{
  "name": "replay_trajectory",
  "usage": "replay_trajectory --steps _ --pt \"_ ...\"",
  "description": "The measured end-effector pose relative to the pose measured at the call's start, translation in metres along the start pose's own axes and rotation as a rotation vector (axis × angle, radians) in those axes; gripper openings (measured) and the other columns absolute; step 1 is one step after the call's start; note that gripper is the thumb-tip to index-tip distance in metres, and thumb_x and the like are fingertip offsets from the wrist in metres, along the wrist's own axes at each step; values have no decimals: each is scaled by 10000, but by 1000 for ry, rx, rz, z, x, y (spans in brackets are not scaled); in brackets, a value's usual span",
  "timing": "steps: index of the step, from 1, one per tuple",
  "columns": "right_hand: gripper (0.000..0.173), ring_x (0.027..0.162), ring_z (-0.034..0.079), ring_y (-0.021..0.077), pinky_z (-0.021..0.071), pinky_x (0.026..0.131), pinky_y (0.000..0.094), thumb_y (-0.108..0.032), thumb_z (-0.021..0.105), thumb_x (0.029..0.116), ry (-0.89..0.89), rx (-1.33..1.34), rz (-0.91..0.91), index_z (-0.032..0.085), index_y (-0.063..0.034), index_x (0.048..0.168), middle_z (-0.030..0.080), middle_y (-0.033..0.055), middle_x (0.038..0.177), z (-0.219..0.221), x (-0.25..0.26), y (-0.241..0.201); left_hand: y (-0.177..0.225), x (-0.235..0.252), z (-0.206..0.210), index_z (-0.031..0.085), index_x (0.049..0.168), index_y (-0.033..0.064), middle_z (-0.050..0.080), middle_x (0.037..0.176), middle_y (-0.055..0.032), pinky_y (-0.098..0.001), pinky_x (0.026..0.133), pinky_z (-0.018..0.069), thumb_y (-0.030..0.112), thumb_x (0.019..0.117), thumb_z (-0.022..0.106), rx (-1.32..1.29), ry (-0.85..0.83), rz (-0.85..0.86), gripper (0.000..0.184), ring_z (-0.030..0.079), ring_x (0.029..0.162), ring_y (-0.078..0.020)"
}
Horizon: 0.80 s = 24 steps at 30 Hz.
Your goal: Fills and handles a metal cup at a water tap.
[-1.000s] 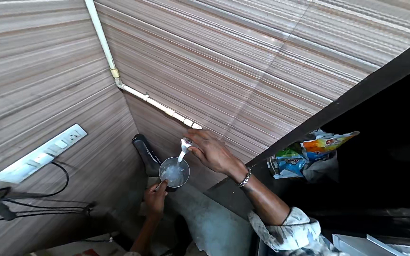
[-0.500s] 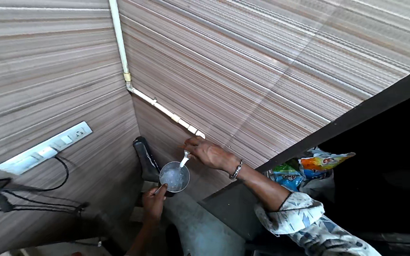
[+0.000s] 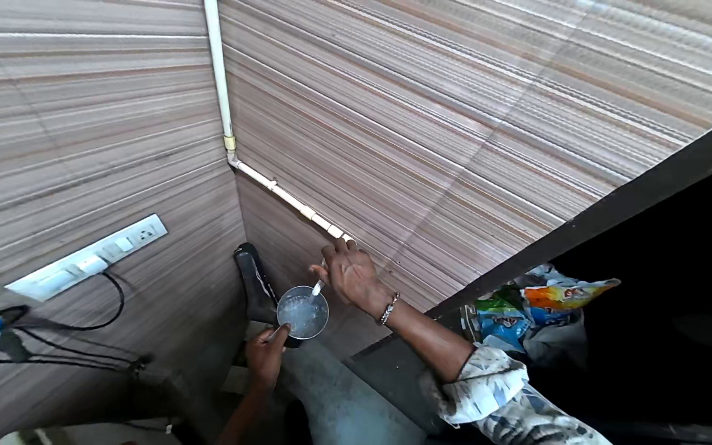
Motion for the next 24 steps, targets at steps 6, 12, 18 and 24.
replay_trajectory --steps 6,12,18,24 --pt "513 1270 534 367 556 950 489 -101 616 986 -175 89 -398 553 -249 1473 514 121 1462 -7 -7 24 -14 3 -2 641 658 52 608 604 -50 -339 504 527 266 854 796 13 22 -7 329 581 509 -156" --pt "643 775 696 291 576 641 480 -716 428 980 -24 92 -226 698 -138 1059 671 102 862 10 16 30 -14 3 -4 626 696 70 595 618 -44 -391 570 526 403 881 764 173 21 -82 405 589 568 -183" --pt "512 1270 558 334 554 968 496 -406 708 953 -186 185 -401 592 -194 1404 547 123 1403 -10 18 32 -13 3 5 625 666 55 612 615 -44 -361 563 530 305 886 772 103 55 -79 365 595 564 -160" --pt "492 820 681 296 590 639 464 -571 529 1017 -118 96 -236 705 -121 1110 632 128 1021 -2 18 19 -4 -2 9 633 631 75 591 573 -4 -319 533 499 289 859 786 71 108 -56 347 567 525 -116"
Point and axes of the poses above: each hand's wrist, its own x-axis towards the middle knuckle, its own z-axis out of the palm, y = z × x, the point moved 1 cm from there along x, towards the middle knuckle
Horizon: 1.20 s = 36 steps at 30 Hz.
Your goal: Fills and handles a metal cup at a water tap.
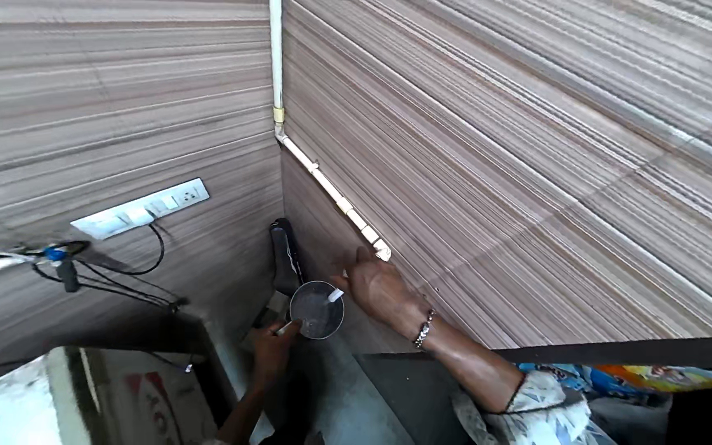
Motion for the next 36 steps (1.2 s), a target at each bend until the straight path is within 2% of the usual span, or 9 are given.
replay_trajectory --steps 3,6,9,13,16,19,25,28,36 --pt "662 910 691 316 588 697 492 -714 545 936 -23 -4 27 668 -131 1223 668 122 1048 -15 1 0 11 -7 -1 652 676 60 610 604 -31 -368 570 524 302 884 771 46 15 -33 341 593 557 -152" --pt "467 1191 590 282 560 932 464 -422 691 965 -63 103 -229 630 -196 1368 619 68 1271 -14 -6 13 18 -14 -2 683 703 57 634 625 -37 -389 584 538 335 889 767 86 25 -65 345 611 572 -162" --pt "283 1100 630 252 578 881 431 -361 618 1017 13 115 -250 707 -164 1200 645 63 1160 -2 -6 20 18 -19 -1 675 715 57 629 643 -39 -391 590 533 347 889 768 74 38 -82 351 609 589 -167" --pt "457 793 705 278 593 664 493 -489 475 1063 225 117 -8 733 -124 966 694 89 886 9 4 24 19 -32 1 680 707 77 622 628 -20 -361 562 525 315 892 761 27 70 -38 312 600 565 -151" --pt "471 1055 652 208 574 873 446 -584 521 1014 167 226 -176 726 -198 1188 686 9 1104 0 0 37 19 -38 7 665 674 80 617 616 -23 -369 558 526 317 887 765 -7 120 2 334 596 557 -156" --pt "420 1198 601 250 538 986 472 -333 672 976 50 303 -369 645 -207 1376 641 47 1293 11 -7 38 10 -47 16 643 634 85 618 615 -26 -362 554 531 282 875 762 -55 184 37 333 602 560 -156" --pt "625 824 692 284 610 671 475 -647 675 895 230 246 -99 687 -163 1290 661 125 1042 37 -9 35 7 -62 40 596 572 84 583 558 -38 -345 518 505 218 858 760 -141 321 86 356 571 515 -160" --pt "621 897 708 275 599 691 503 -709 668 855 214 204 -79 723 -170 1158 705 81 1035 27 -8 39 7 -66 58 538 543 85 539 528 -36 -327 488 480 173 852 757 -211 388 112 388 533 479 -151" --pt "644 836 698 333 564 621 534 -685 700 852 270 255 -126 704 -103 1128 690 137 1023 24 -19 38 -1 -109 68 564 582 38 588 568 -76 -342 510 547 125 907 743 -335 534 57 381 584 503 -181"
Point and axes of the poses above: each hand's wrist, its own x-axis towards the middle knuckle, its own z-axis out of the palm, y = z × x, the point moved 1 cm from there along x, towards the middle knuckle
